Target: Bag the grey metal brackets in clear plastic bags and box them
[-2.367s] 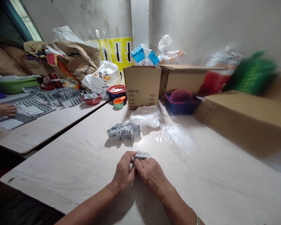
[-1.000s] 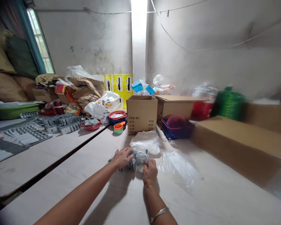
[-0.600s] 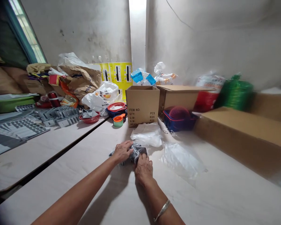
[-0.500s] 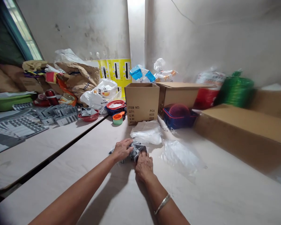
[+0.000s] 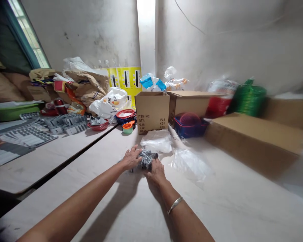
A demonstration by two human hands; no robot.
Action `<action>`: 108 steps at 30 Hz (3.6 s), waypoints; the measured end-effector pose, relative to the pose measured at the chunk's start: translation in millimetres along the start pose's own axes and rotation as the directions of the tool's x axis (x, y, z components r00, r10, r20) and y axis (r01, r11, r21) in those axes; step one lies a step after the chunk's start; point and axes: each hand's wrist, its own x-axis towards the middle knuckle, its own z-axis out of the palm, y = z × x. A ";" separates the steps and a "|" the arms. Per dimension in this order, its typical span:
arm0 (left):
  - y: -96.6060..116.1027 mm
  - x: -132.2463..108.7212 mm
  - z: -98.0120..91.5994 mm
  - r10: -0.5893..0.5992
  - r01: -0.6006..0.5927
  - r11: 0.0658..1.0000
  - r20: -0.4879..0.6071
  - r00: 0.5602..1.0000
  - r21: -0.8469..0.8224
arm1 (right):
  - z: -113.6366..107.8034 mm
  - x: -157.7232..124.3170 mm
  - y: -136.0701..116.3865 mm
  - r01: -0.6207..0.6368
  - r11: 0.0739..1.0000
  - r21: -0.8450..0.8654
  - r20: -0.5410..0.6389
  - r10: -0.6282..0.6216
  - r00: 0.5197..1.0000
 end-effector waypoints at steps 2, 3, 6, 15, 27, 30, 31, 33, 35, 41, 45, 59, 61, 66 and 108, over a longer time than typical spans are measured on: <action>2.9 -2.1 -4.3 -0.008 0.008 1.000 -0.016 1.000 -0.004 | 0.1 -2.8 6.3 0.037 0.997 0.069 -0.021 -0.035 0.999; 5.4 -4.4 -6.7 -0.011 0.011 1.000 -0.031 0.999 -0.004 | 0.8 -4.2 9.9 0.056 0.993 0.105 -0.035 -0.052 0.998; 19.3 -20.9 -9.8 0.025 -0.025 1.000 -0.194 0.981 0.001 | 4.1 -8.3 19.8 0.102 0.973 0.205 -0.086 -0.085 0.993; 65.6 -99.9 33.5 0.121 -0.214 0.970 -0.527 0.841 -0.118 | 6.5 -10.8 25.9 0.155 0.921 0.358 -0.173 -0.098 0.980; 20.6 -1.2 -3.4 -0.078 0.069 0.996 -0.164 0.983 -0.065 | 22.4 3.4 18.4 0.123 0.936 0.330 -0.212 -0.053 0.976; 14.5 4.8 7.7 -0.060 0.050 0.996 -0.148 0.987 -0.073 | 19.0 8.5 20.0 0.168 0.921 0.350 -0.196 -0.103 0.975; 12.9 5.7 10.7 -0.051 0.040 0.996 -0.145 0.988 -0.075 | 17.1 9.6 21.1 0.183 0.915 0.360 -0.187 -0.121 0.975; 10.3 7.3 15.0 -0.032 0.021 0.997 -0.140 0.990 -0.077 | 13.0 10.8 22.9 0.210 0.900 0.382 -0.159 -0.160 0.974; 8.7 9.1 17.6 -0.019 0.008 0.997 -0.133 0.991 -0.079 | 9.9 11.4 23.2 0.230 0.885 0.405 -0.126 -0.195 0.973; 8.3 11.8 22.0 -0.012 0.004 0.998 -0.120 0.993 -0.070 | 10.6 13.2 17.7 0.234 0.882 0.409 -0.081 -0.221 0.972; 11.2 7.7 21.8 -0.005 -0.001 0.999 -0.122 0.992 -0.052 | 12.6 10.9 13.3 0.220 0.904 0.367 -0.082 -0.204 0.976; 34.4 -29.4 10.8 0.035 -0.033 0.999 -0.409 0.912 0.012 | 11.3 -2.2 20.2 0.272 0.909 0.317 -0.175 -0.225 0.958; 46.1 -50.2 18.9 0.073 -0.098 0.995 -0.518 0.852 -0.022 | 8.8 -3.2 21.9 0.290 0.904 0.313 -0.185 -0.242 0.952; 59.6 -88.6 61.5 0.029 -0.109 0.982 -0.447 0.894 -0.155 | -8.7 -5.4 16.9 0.331 0.914 0.235 -0.232 -0.278 0.932; 58.5 -91.0 82.5 0.088 -0.104 0.994 -0.308 0.947 -0.036 | -11.3 -10.3 6.8 0.517 0.848 -0.117 -0.105 -0.528 0.843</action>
